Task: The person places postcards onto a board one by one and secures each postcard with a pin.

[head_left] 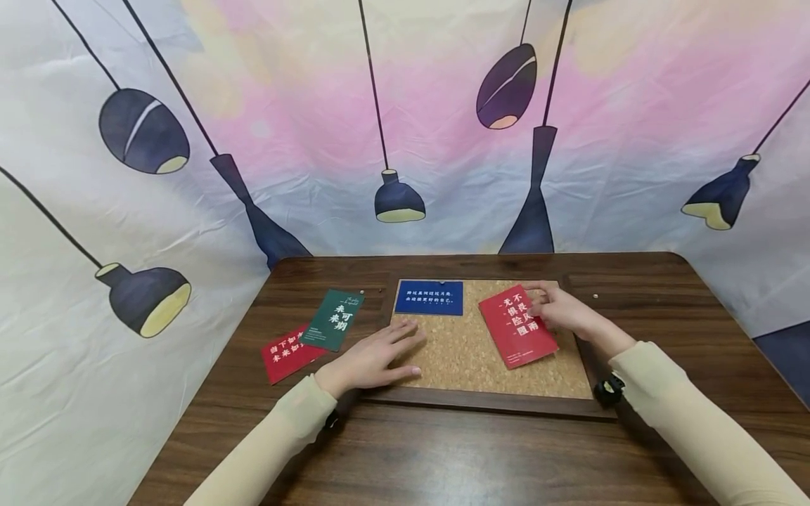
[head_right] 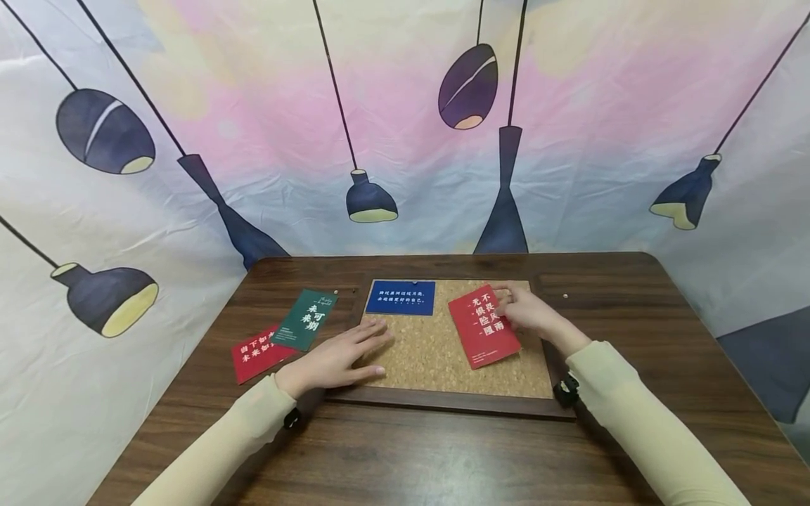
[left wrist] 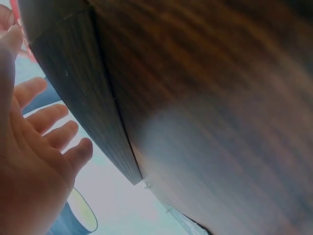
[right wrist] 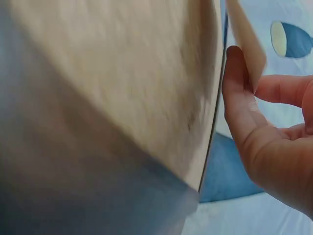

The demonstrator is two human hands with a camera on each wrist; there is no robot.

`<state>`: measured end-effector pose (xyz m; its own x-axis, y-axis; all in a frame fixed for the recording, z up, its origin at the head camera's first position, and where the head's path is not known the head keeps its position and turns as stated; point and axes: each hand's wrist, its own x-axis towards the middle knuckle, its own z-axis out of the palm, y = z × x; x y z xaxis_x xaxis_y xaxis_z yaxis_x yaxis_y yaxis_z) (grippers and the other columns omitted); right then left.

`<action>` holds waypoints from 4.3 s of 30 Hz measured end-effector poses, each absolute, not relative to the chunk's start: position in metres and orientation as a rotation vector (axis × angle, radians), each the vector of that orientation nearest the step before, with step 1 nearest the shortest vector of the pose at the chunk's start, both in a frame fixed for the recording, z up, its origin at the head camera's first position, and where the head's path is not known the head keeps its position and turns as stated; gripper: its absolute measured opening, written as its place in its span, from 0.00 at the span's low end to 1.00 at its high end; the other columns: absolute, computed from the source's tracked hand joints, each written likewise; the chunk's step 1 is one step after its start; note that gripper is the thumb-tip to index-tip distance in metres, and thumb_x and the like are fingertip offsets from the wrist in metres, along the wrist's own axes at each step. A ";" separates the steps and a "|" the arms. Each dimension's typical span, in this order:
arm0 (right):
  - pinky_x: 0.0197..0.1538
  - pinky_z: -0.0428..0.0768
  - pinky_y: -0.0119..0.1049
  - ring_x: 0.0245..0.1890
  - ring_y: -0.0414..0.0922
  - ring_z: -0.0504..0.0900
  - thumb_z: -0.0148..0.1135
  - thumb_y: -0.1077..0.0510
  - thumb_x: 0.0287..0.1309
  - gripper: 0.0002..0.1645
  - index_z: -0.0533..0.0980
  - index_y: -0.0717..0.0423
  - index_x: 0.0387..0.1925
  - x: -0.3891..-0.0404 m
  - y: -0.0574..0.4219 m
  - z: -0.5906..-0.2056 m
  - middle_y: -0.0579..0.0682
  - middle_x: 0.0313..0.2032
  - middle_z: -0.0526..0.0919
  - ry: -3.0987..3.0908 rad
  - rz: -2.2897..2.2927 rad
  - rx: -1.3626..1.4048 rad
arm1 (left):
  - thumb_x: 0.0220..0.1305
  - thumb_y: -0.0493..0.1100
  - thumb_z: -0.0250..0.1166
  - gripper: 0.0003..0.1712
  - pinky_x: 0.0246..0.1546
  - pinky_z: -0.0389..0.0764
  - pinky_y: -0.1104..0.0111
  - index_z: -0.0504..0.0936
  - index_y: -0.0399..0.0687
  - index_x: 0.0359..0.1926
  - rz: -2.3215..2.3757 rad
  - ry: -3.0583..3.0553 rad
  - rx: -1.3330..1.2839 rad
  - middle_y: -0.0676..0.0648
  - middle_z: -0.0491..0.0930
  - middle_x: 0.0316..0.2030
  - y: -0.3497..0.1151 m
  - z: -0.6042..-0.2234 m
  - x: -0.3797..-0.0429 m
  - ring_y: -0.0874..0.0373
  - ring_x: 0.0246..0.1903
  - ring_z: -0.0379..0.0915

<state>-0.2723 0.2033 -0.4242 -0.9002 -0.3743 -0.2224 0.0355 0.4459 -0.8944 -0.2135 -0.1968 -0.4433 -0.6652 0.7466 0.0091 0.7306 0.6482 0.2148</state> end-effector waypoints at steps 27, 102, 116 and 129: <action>0.26 0.84 0.38 0.17 0.42 0.82 0.61 0.64 0.67 0.40 0.54 0.72 0.72 -0.268 0.175 -0.423 0.57 0.21 0.82 2.258 -1.212 -0.345 | 0.73 0.65 0.55 0.41 0.73 0.55 0.52 0.62 0.51 0.77 0.295 2.778 1.254 0.41 0.55 0.77 -0.197 -0.444 -0.213 0.45 0.76 0.47; 0.73 0.58 0.56 0.74 0.62 0.56 0.53 0.48 0.75 0.35 0.61 0.61 0.75 -0.281 0.080 -0.422 0.64 0.76 0.54 2.625 -0.331 -0.988 | 0.70 0.66 0.58 0.42 0.68 0.65 0.51 0.62 0.54 0.77 0.279 2.789 0.912 0.45 0.53 0.78 -0.217 -0.441 -0.207 0.47 0.78 0.43; 0.72 0.60 0.55 0.74 0.60 0.57 0.50 0.48 0.77 0.35 0.58 0.58 0.77 -0.285 0.096 -0.423 0.61 0.77 0.52 2.577 -0.265 -1.062 | 0.69 0.67 0.58 0.43 0.68 0.66 0.54 0.61 0.55 0.78 0.255 2.794 0.906 0.46 0.53 0.78 -0.215 -0.444 -0.209 0.49 0.78 0.43; 0.69 0.65 0.56 0.73 0.60 0.61 0.49 0.45 0.77 0.35 0.59 0.54 0.77 -0.285 0.098 -0.417 0.58 0.77 0.55 2.601 -0.147 -1.064 | 0.69 0.67 0.58 0.43 0.68 0.66 0.53 0.61 0.55 0.78 0.266 2.796 0.892 0.46 0.52 0.78 -0.215 -0.442 -0.209 0.49 0.78 0.43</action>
